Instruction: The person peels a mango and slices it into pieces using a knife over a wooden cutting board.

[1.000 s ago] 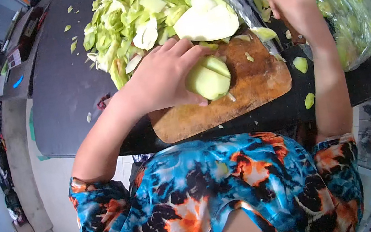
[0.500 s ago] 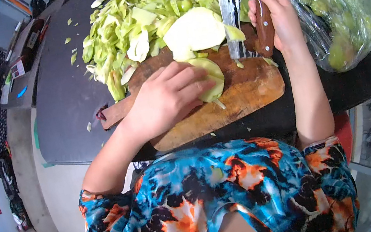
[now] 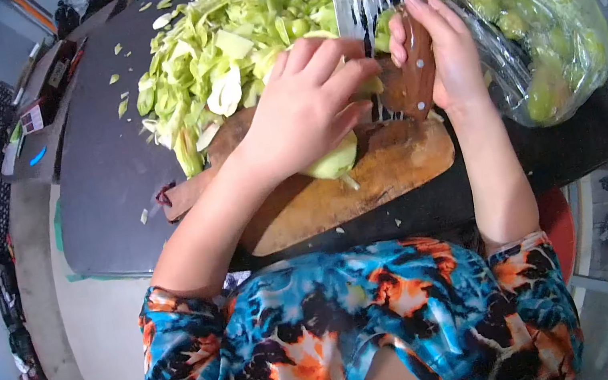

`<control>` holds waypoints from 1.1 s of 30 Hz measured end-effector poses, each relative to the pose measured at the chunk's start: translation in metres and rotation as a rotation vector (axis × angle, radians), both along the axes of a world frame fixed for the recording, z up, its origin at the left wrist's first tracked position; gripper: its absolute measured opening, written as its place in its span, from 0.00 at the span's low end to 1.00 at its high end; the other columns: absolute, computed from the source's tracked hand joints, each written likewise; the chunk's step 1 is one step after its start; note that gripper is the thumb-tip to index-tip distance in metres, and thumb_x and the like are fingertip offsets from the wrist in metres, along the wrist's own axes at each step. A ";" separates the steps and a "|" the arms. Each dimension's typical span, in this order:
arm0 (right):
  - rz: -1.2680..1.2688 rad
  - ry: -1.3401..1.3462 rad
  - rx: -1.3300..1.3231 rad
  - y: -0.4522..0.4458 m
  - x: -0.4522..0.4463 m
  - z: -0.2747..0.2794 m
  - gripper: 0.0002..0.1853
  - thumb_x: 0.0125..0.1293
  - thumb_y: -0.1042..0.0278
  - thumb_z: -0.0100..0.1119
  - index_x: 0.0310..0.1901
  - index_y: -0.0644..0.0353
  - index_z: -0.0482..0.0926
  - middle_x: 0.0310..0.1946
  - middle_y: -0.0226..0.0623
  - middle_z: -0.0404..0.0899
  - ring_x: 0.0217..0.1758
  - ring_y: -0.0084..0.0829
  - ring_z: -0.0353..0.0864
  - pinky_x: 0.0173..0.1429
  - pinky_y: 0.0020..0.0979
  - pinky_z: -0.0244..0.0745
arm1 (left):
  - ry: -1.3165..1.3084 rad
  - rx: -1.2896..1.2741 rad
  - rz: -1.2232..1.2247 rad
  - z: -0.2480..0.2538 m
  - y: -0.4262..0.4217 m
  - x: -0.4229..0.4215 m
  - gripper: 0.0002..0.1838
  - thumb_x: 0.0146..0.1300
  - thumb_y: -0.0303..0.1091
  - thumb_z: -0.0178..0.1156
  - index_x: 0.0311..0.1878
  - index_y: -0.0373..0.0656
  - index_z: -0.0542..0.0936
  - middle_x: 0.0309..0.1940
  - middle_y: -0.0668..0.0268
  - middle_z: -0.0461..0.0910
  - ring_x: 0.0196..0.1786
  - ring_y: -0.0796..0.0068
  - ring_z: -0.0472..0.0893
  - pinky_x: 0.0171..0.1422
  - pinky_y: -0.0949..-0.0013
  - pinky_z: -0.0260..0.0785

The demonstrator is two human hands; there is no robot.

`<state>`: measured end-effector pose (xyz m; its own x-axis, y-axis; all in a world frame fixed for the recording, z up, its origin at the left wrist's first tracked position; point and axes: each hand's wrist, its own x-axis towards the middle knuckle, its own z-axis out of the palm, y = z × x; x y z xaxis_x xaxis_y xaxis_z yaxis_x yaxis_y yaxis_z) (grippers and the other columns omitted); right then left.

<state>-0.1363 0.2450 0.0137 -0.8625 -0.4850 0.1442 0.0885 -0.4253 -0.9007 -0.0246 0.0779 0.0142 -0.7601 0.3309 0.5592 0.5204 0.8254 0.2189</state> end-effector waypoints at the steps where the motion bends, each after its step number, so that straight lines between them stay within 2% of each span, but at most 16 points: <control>1: -0.003 0.011 0.000 0.000 0.000 0.001 0.08 0.70 0.63 0.53 0.37 0.57 0.72 0.24 0.31 0.75 0.22 0.21 0.73 0.26 0.23 0.68 | -0.008 0.027 0.001 -0.003 -0.001 -0.002 0.21 0.49 0.31 0.67 0.49 0.49 0.77 0.48 0.65 0.74 0.51 0.60 0.72 0.54 0.60 0.65; 4: -0.039 -0.016 0.027 0.003 -0.003 0.006 0.08 0.70 0.63 0.53 0.37 0.57 0.72 0.23 0.30 0.74 0.21 0.21 0.72 0.26 0.23 0.68 | -0.159 -0.147 0.077 -0.009 -0.012 -0.004 0.18 0.48 0.32 0.67 0.44 0.50 0.79 0.45 0.68 0.75 0.50 0.63 0.73 0.54 0.61 0.65; 5: -0.029 -0.039 0.035 0.004 -0.003 0.005 0.08 0.70 0.63 0.53 0.37 0.57 0.72 0.23 0.30 0.74 0.21 0.21 0.72 0.26 0.23 0.68 | -0.188 -0.094 0.123 -0.013 -0.015 -0.004 0.13 0.47 0.34 0.67 0.39 0.50 0.80 0.43 0.69 0.77 0.49 0.64 0.74 0.54 0.62 0.64; 9: 0.095 -0.147 0.083 0.007 -0.002 0.006 0.08 0.70 0.62 0.53 0.38 0.56 0.71 0.24 0.30 0.76 0.20 0.22 0.74 0.25 0.24 0.69 | -0.054 -0.023 0.174 -0.009 -0.032 -0.004 0.10 0.49 0.33 0.66 0.36 0.48 0.80 0.39 0.69 0.76 0.45 0.65 0.75 0.50 0.61 0.65; 12: 0.205 -0.121 0.159 0.007 0.005 0.011 0.08 0.71 0.62 0.52 0.41 0.58 0.71 0.25 0.31 0.76 0.20 0.22 0.75 0.24 0.23 0.69 | 0.168 0.130 0.172 0.001 -0.034 -0.003 0.14 0.50 0.33 0.66 0.42 0.47 0.80 0.42 0.67 0.76 0.46 0.60 0.74 0.53 0.58 0.65; 13: 0.250 -0.103 0.183 0.006 0.005 0.011 0.09 0.71 0.62 0.52 0.42 0.58 0.72 0.25 0.31 0.76 0.20 0.22 0.75 0.24 0.22 0.69 | 0.160 0.086 0.168 0.005 -0.037 0.002 0.19 0.54 0.38 0.64 0.50 0.48 0.79 0.50 0.64 0.75 0.51 0.58 0.72 0.59 0.57 0.64; 16: 0.372 -0.083 0.247 0.005 0.010 0.012 0.10 0.72 0.63 0.50 0.45 0.60 0.72 0.25 0.31 0.75 0.19 0.20 0.73 0.23 0.21 0.67 | 0.188 -0.023 0.089 0.008 -0.037 0.002 0.24 0.63 0.51 0.55 0.57 0.47 0.77 0.57 0.57 0.72 0.59 0.55 0.69 0.66 0.56 0.59; 17: 0.420 -0.079 0.260 0.005 0.014 0.016 0.10 0.72 0.62 0.49 0.45 0.61 0.72 0.25 0.30 0.74 0.19 0.20 0.72 0.23 0.21 0.67 | 0.147 -0.093 0.098 0.002 -0.041 0.000 0.31 0.64 0.58 0.49 0.62 0.47 0.73 0.61 0.58 0.70 0.64 0.55 0.66 0.69 0.55 0.54; 21: 0.501 -0.065 0.259 0.005 0.017 0.020 0.12 0.73 0.63 0.48 0.48 0.63 0.71 0.24 0.31 0.72 0.18 0.20 0.71 0.23 0.20 0.65 | 0.114 -0.053 0.425 -0.011 -0.064 -0.012 0.27 0.67 0.52 0.48 0.63 0.46 0.73 0.63 0.60 0.69 0.66 0.57 0.65 0.71 0.55 0.51; 22: 0.519 -0.055 0.239 0.007 0.014 0.019 0.12 0.73 0.63 0.47 0.49 0.64 0.71 0.25 0.31 0.72 0.18 0.20 0.71 0.23 0.20 0.65 | 0.167 -0.077 0.549 -0.024 -0.081 -0.019 0.27 0.67 0.52 0.51 0.62 0.45 0.73 0.60 0.60 0.72 0.66 0.58 0.65 0.71 0.47 0.48; 24: 0.435 -0.048 0.202 0.011 0.011 0.020 0.11 0.72 0.64 0.48 0.47 0.63 0.70 0.25 0.32 0.73 0.18 0.21 0.71 0.23 0.20 0.65 | 0.195 -0.139 0.676 -0.029 -0.101 -0.020 0.23 0.66 0.47 0.55 0.58 0.43 0.75 0.57 0.61 0.74 0.62 0.57 0.69 0.68 0.50 0.55; 27: 0.283 -0.018 0.151 0.016 0.004 0.024 0.09 0.72 0.63 0.48 0.44 0.61 0.69 0.25 0.33 0.73 0.19 0.23 0.72 0.24 0.22 0.67 | 0.173 0.010 0.567 -0.010 -0.093 -0.008 0.18 0.64 0.40 0.59 0.53 0.41 0.77 0.52 0.60 0.76 0.56 0.57 0.72 0.61 0.55 0.63; 28: 0.241 -0.018 0.116 0.016 -0.001 0.025 0.09 0.72 0.63 0.48 0.43 0.61 0.69 0.25 0.33 0.73 0.19 0.23 0.72 0.24 0.22 0.67 | 0.146 0.053 0.474 0.002 -0.081 0.001 0.15 0.61 0.35 0.61 0.50 0.40 0.77 0.47 0.57 0.77 0.50 0.55 0.74 0.55 0.58 0.67; 30: 0.158 -0.058 0.060 0.020 -0.005 0.021 0.09 0.72 0.62 0.48 0.43 0.60 0.69 0.25 0.33 0.74 0.19 0.23 0.72 0.24 0.23 0.67 | -0.118 0.269 0.264 0.010 -0.056 0.025 0.19 0.56 0.36 0.65 0.50 0.39 0.76 0.44 0.55 0.77 0.46 0.51 0.75 0.54 0.57 0.68; 31: 0.138 -0.075 0.046 0.021 -0.009 0.020 0.09 0.72 0.62 0.48 0.42 0.59 0.69 0.25 0.33 0.74 0.19 0.24 0.72 0.24 0.24 0.68 | -0.361 0.307 0.147 0.020 -0.045 0.041 0.22 0.55 0.35 0.66 0.52 0.41 0.76 0.47 0.57 0.76 0.55 0.56 0.75 0.60 0.61 0.66; 33: 0.051 -0.081 0.047 0.022 -0.017 0.021 0.09 0.72 0.62 0.49 0.41 0.58 0.69 0.25 0.32 0.74 0.19 0.24 0.72 0.24 0.24 0.68 | -0.394 0.113 -0.102 0.008 -0.038 0.044 0.33 0.49 0.46 0.70 0.58 0.42 0.73 0.52 0.58 0.74 0.57 0.55 0.72 0.61 0.58 0.65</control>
